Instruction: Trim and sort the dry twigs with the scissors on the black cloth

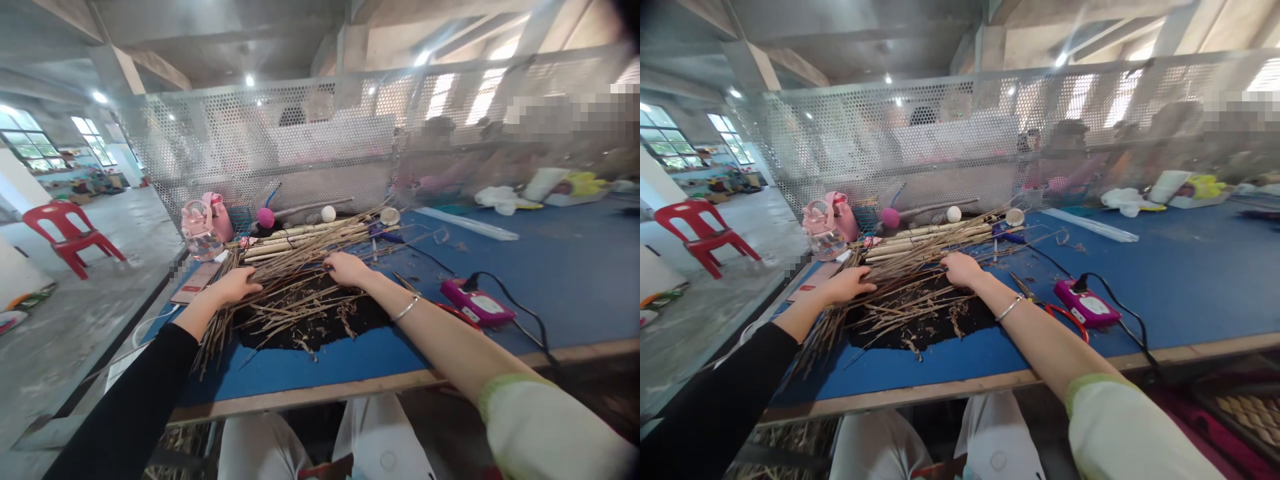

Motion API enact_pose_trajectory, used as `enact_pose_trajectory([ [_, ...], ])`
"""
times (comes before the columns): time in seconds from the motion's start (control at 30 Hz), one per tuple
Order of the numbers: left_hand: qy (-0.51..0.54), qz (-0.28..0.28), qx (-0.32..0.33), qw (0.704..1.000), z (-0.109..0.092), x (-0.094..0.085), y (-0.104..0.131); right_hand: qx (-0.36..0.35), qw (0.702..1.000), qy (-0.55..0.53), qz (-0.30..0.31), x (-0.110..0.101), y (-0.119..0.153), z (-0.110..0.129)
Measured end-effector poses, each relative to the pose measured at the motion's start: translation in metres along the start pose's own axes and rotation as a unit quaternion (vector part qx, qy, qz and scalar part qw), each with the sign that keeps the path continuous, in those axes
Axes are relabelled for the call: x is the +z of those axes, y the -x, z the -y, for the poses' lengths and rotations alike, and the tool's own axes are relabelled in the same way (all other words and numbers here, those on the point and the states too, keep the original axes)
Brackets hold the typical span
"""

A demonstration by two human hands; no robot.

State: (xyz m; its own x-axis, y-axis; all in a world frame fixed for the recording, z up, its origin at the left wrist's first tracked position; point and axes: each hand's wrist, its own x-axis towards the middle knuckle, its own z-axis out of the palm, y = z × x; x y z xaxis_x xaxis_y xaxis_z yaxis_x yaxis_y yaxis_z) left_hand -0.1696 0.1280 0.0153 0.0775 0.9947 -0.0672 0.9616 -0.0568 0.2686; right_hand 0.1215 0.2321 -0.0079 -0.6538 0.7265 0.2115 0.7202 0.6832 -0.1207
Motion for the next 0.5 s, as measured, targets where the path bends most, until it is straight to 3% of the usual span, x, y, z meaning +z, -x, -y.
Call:
enact_pose_trajectory([
  [0.13, 0.02, 0.004, 0.002, 1.0, 0.0, -0.005, 0.002, -0.005, 0.999, -0.021, 0.034, 0.008, -0.004, 0.009],
  [0.33, 0.06, 0.043, 0.012, 0.997, -0.001, -0.009, 0.006, -0.068, 0.99, -0.092, 0.086, 0.008, -0.006, 0.064],
  [0.5, 0.032, 0.041, -0.004, 0.999, 0.002, -0.007, 0.007, -0.088, 0.985, -0.102, 0.108, 0.012, -0.017, 0.1],
])
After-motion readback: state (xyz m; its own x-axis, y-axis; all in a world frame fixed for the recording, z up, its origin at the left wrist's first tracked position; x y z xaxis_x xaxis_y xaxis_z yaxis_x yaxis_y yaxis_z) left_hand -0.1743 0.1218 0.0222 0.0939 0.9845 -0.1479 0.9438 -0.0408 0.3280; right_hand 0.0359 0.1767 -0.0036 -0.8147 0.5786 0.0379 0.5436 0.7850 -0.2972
